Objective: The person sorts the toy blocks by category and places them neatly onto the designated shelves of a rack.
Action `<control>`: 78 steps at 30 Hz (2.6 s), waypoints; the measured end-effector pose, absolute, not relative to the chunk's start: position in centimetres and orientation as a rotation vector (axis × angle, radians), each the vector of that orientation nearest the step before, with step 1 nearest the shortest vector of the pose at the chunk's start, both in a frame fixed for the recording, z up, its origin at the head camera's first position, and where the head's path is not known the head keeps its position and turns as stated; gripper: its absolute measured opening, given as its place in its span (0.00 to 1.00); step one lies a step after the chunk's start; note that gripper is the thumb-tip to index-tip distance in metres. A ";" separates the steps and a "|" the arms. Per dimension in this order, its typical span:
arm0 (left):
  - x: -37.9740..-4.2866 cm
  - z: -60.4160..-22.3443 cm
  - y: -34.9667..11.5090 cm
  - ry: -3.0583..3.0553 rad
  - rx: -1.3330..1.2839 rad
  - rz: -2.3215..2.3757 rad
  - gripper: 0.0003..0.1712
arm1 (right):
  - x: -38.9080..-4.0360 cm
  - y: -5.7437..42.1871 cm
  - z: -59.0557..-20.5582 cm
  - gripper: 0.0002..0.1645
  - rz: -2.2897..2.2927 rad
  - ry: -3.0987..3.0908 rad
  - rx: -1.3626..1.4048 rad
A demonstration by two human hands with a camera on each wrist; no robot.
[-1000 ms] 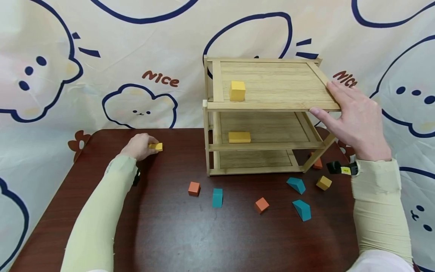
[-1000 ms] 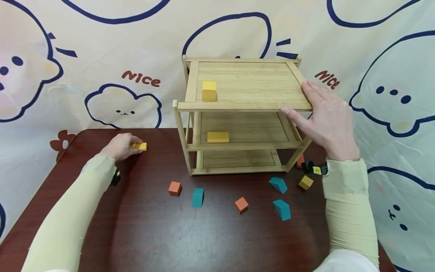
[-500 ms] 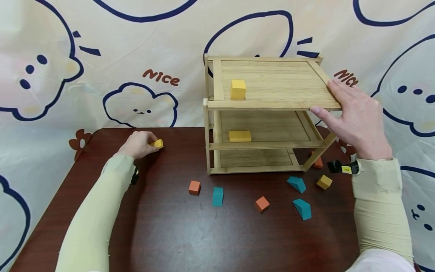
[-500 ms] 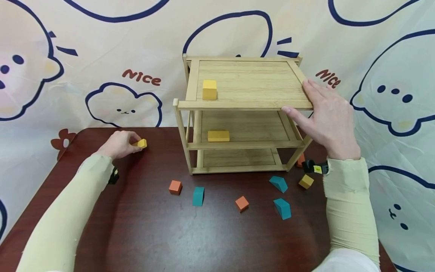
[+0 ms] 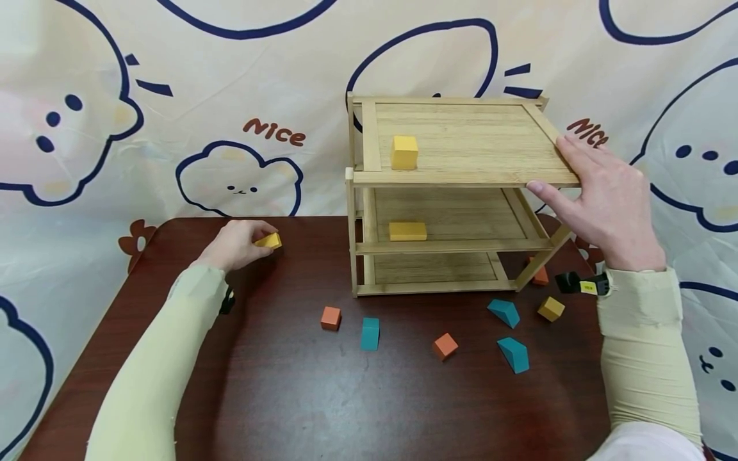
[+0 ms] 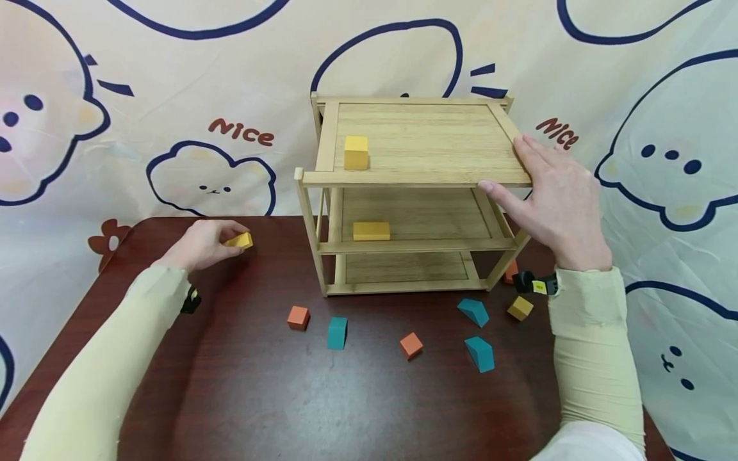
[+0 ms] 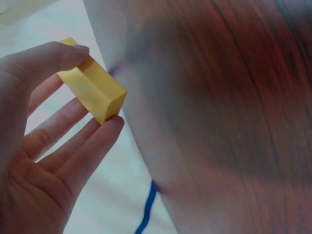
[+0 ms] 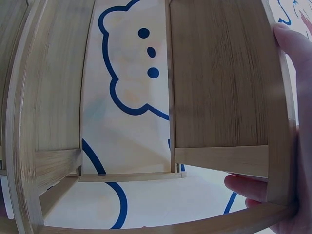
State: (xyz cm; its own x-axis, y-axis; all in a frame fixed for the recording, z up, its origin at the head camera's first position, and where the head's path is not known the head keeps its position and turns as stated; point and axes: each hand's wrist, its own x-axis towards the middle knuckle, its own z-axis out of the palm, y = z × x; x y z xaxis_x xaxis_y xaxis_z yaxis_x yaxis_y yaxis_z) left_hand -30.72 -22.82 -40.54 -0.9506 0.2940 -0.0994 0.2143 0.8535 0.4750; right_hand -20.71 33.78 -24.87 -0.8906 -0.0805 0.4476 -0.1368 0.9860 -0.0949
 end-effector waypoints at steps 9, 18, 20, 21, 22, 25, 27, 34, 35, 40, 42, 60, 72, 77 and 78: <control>-30.0 -39.8 -22.2 2.874 0.454 0.694 0.23 | -20.8 33.9 -25.0 0.54 0.173 -2.663 0.151; -29.1 -39.0 -21.9 2.902 0.484 0.676 0.25 | -20.7 33.8 -25.0 0.53 0.169 -2.661 0.154; -28.7 -38.8 -21.7 2.911 0.489 0.683 0.25 | -20.7 33.8 -25.0 0.52 0.172 -2.663 0.154; -28.5 -38.7 -21.6 2.914 0.501 0.686 0.25 | -20.7 33.8 -25.0 0.53 0.174 -2.664 0.153; -28.3 -38.6 -21.5 2.919 0.519 0.687 0.25 | -20.7 33.8 -25.0 0.52 0.175 -2.665 0.153; -27.8 -38.2 -21.1 2.945 0.599 0.673 0.25 | -20.7 33.7 -25.0 0.52 0.173 -2.665 0.154; -27.5 -38.0 -21.0 2.958 0.656 0.669 0.25 | -20.7 33.7 -25.0 0.52 0.172 -2.663 0.153; -26.9 -37.4 -20.8 2.982 0.721 0.667 0.24 | -20.7 33.8 -25.0 0.52 0.178 -2.659 0.156; -26.8 -37.4 -20.7 2.984 0.724 0.663 0.24 | -20.7 33.8 -25.0 0.52 0.180 -2.659 0.156; -26.1 -36.9 -20.6 2.989 0.724 0.658 0.26 | -20.7 33.8 -24.9 0.52 0.177 -2.658 0.154; -25.9 -36.8 -20.6 2.992 0.730 0.661 0.26 | -20.8 33.8 -24.9 0.52 0.171 -2.657 0.154; -24.9 -35.8 -19.9 2.990 0.747 0.637 0.26 | -20.6 33.8 -24.8 0.52 0.195 -2.666 0.145; -24.5 -35.5 -19.3 2.962 0.761 0.629 0.25 | -20.7 33.7 -24.8 0.53 0.175 -2.685 0.139; -24.2 -35.3 -18.7 2.955 0.781 0.625 0.24 | -20.6 33.7 -24.7 0.53 0.178 -2.686 0.142; -24.1 -35.3 -18.6 2.952 0.785 0.625 0.23 | -20.6 33.7 -24.7 0.53 0.180 -2.687 0.142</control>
